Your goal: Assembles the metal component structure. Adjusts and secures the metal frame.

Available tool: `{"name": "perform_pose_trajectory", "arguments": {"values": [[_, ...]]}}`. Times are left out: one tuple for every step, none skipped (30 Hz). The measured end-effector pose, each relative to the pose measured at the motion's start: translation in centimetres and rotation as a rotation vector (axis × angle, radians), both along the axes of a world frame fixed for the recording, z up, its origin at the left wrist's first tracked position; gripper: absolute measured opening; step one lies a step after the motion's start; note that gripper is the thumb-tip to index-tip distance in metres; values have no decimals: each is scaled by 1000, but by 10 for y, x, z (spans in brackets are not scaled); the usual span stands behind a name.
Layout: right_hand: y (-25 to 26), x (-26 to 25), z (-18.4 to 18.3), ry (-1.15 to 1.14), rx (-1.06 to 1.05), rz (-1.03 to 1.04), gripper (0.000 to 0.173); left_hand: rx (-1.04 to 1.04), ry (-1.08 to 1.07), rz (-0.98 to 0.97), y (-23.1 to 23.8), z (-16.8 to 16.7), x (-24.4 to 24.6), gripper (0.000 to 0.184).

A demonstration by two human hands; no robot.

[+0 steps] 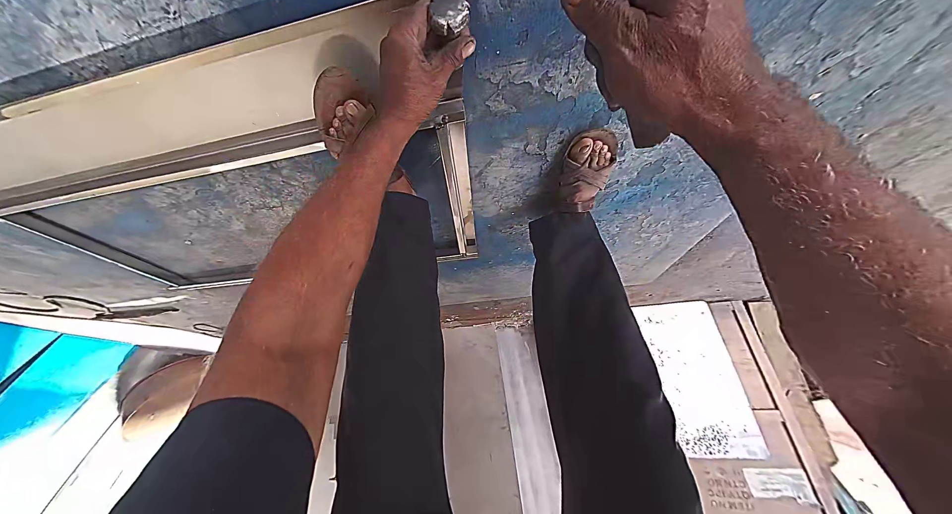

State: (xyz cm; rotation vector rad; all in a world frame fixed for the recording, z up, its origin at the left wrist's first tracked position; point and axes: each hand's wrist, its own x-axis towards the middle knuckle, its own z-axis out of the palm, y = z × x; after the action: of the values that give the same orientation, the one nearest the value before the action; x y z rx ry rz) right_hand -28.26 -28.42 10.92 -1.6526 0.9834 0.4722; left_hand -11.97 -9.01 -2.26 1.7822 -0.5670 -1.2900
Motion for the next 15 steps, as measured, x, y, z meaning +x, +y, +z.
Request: {"name": "perform_pose_trajectory", "arguments": {"values": [[-2,11,10,-7,-40,71,36,-1,-11,-2,1,-1,-2,42],[-3,21,20,4,-64,131,37,14,-20,-13,3,0,-3,41],[-4,33,29,11,-91,184,37,43,-38,-28,5,3,-3,41],[-5,45,35,21,-130,224,37,68,-51,-41,4,4,0,41],[-5,55,40,28,-162,238,37,82,-53,-36,3,5,0,42],[-4,62,43,40,-182,243,37,84,-53,-18,4,6,-3,40],[-2,67,42,57,-191,254,37,85,-54,-2,4,6,-5,38],[1,71,39,83,-183,272,38,92,-71,2,3,8,-6,35],[5,72,34,123,-158,305,39,100,-94,-3,3,10,-8,34],[10,73,27,182,-106,348,39,106,-114,-16,3,13,-8,32],[13,77,20,254,-31,384,39,103,-142,-29,3,13,-7,29],[13,82,16,324,38,410,39,96,-159,-41,3,13,-7,28],[11,85,16,360,81,402,38,93,-163,-43,4,13,-9,28],[4,88,22,351,93,367,38,101,-153,-41,3,13,-10,29],[-5,93,34,312,86,316,38,105,-132,-30,3,12,-8,31]]}}
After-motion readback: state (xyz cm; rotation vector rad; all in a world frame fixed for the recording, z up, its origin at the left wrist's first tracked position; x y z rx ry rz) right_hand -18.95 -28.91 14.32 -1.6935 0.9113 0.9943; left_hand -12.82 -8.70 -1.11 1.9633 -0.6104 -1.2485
